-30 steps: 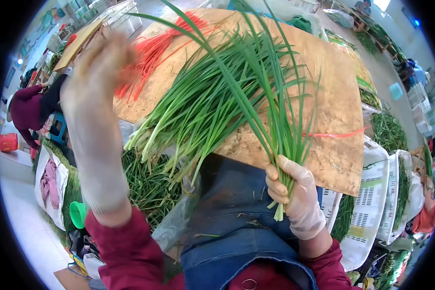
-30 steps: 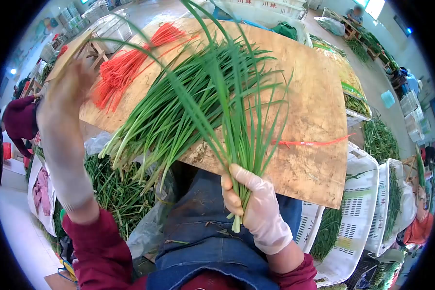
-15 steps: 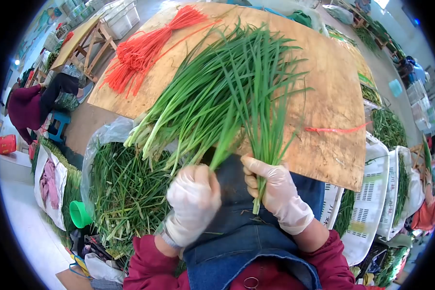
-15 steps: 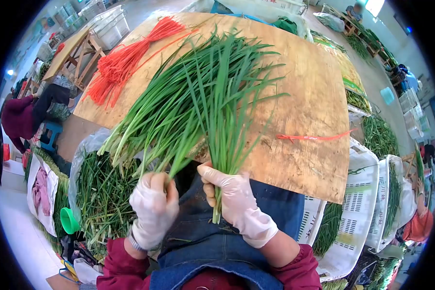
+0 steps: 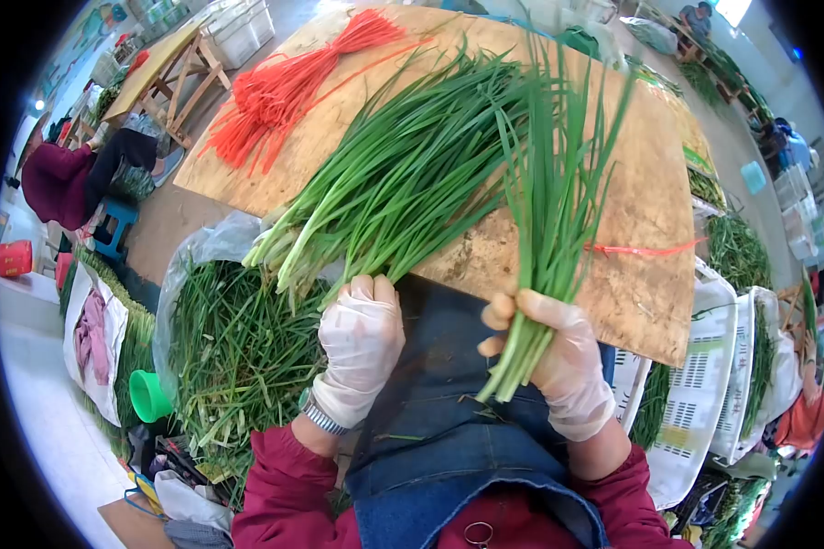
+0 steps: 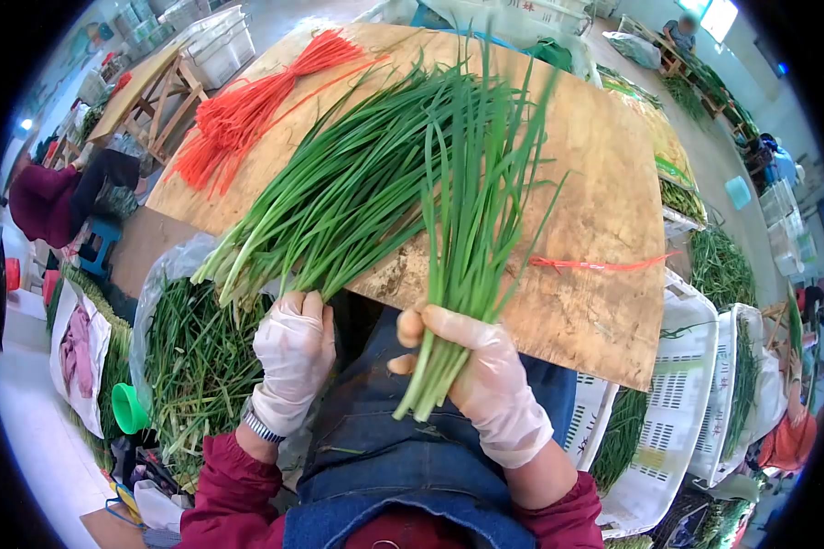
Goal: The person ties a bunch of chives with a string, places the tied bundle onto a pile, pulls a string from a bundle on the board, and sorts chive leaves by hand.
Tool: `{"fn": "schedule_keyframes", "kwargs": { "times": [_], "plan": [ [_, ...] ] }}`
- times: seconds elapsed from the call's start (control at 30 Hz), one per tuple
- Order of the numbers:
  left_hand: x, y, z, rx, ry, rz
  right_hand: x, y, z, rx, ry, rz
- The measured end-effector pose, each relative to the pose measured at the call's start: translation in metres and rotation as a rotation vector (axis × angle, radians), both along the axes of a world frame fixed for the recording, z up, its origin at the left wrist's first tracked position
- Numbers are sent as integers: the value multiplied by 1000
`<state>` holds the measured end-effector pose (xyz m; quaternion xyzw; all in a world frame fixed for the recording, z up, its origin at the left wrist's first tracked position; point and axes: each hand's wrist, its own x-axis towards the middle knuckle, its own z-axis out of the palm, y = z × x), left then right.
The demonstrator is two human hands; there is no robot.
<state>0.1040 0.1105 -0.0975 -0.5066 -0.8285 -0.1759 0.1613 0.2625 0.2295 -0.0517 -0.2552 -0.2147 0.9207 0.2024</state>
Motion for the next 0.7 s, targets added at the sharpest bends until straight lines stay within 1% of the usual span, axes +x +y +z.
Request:
{"fn": "schedule_keyframes", "kwargs": {
  "times": [0.03, 0.1, 0.13, 0.17, 0.23, 0.27, 0.33, 0.37, 0.4, 0.43, 0.47, 0.5, 0.57, 0.63, 0.67, 0.7],
  "plan": [
    [1, 0, -1, 50, -77, 2, -3, 0, -4, -28, -115, 1],
    [6, -6, -1, 139, -238, 4, -6, -2, -19, -118, -148, 41],
    [5, -10, -3, 303, -409, -106, -8, -4, -24, -118, -138, 41],
    [9, -15, 1, 293, -797, 0, -9, -6, -28, -119, -128, 43],
    [20, -24, 34, 255, -1561, 232, -14, -10, -28, -99, -157, 61],
    [21, -30, 44, 263, -1624, 241, -16, -11, -24, -80, -198, 73],
    [20, -53, 59, 326, -1516, 304, -19, -12, -16, -84, -279, 59],
    [17, -71, 52, 408, -1269, 318, -18, -9, -17, -91, -251, 74],
    [8, -93, 45, 473, -1125, 360, -16, -5, -19, -99, -222, 91],
    [-2, -118, 42, 501, -1035, 467, -15, -2, -21, -107, -190, 108],
    [-16, -149, 27, 545, -909, 523, -14, -1, -24, -125, -142, 114],
    [-38, -195, 3, 440, -757, 616, -15, -2, -25, -151, -104, 124],
    [-51, -244, -16, -256, 115, 647, -18, -3, -28, -197, -28, 145],
    [-31, -223, -10, -185, 42, 638, -27, -8, -20, -180, -140, 106],
    [-19, -197, -4, 7, -60, 464, -30, -11, -17, -170, -202, 89],
    [-6, -163, 8, 98, -197, 316, -29, -12, -18, -152, -192, 103]
  ]
}}
